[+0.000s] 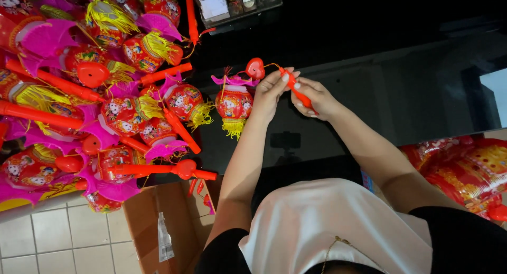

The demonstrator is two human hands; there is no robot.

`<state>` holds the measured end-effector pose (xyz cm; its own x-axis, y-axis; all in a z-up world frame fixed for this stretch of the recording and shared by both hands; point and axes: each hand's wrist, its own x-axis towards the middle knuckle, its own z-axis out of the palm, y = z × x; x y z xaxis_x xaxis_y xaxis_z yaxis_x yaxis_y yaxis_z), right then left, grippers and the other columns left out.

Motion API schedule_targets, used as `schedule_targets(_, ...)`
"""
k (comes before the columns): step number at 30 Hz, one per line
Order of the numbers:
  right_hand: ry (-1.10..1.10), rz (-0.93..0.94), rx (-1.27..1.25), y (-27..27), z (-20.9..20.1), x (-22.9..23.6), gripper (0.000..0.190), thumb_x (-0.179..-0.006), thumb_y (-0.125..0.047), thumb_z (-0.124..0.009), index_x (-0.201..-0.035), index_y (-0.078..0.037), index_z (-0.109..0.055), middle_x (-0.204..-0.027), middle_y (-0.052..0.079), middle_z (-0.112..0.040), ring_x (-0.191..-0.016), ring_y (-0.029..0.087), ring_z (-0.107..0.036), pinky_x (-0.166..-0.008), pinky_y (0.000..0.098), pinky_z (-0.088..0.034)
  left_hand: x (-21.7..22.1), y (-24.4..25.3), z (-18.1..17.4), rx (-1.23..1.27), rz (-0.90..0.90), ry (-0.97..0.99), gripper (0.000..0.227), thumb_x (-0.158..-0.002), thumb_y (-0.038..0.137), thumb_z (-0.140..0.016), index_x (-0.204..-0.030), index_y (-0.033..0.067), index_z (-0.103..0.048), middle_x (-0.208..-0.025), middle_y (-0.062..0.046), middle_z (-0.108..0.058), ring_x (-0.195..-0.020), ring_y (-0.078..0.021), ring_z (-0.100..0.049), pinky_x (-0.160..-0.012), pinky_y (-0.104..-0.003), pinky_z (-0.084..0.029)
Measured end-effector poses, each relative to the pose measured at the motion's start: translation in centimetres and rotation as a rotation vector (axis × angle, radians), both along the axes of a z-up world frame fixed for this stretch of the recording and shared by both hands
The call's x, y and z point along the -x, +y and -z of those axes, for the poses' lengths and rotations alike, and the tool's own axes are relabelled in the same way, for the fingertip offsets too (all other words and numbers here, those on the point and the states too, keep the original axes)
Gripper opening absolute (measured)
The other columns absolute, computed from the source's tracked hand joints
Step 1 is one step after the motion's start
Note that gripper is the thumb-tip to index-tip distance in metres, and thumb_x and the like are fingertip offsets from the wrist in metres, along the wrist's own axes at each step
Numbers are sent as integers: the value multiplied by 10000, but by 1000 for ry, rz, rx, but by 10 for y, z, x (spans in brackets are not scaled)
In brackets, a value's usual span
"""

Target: Assembling small decorative lanterns by attaching plastic handles and inserting small electronic components.

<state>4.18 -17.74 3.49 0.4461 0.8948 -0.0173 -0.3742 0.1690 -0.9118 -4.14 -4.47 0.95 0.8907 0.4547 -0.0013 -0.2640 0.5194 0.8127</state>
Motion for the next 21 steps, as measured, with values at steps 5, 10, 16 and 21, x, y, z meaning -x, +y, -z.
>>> schedule_targets(5,61,16,-17,-1,0,4,336,-1061,-198,-413,-1172,103,-515,-577,121,-492,-296,114,-461,-253,219,-356,-8,12,20,70,-67,-58,324,-1002,221,-720,-1278,53,-697,-1150,-142,-764,-1045,-174,-750,-897,-300,-621)
schedule_targets(10,-110,119,87,-2,8,4,330,-1094,-148,-477,-1296,77,-609,-553,51,-449,-327,60,-376,-308,168,-316,-1,39,21,204,-134,-63,337,-1022,265,-725,-1295,71,-680,-1256,-168,-720,-1171,-256,-698,-981,-368,-589)
schedule_targets(16,-930,460,-10,-4,0,1,257,-1019,-63,-712,-1242,63,-725,-1054,265,-736,-962,421,-725,-799,482,-594,-3,34,17,234,-155,-85,327,-1016,251,-743,-1269,52,-687,-1257,-194,-712,-1189,-313,-685,-972,-431,-593)
schedule_targets(21,-714,482,97,-6,9,-1,154,-1060,-106,-648,-960,-15,-721,-527,85,-567,-485,144,-513,-450,260,-437,-2,31,14,278,-81,-119,338,-1040,254,-713,-1311,57,-665,-1332,-212,-662,-1255,-339,-631,-1010,-468,-564)
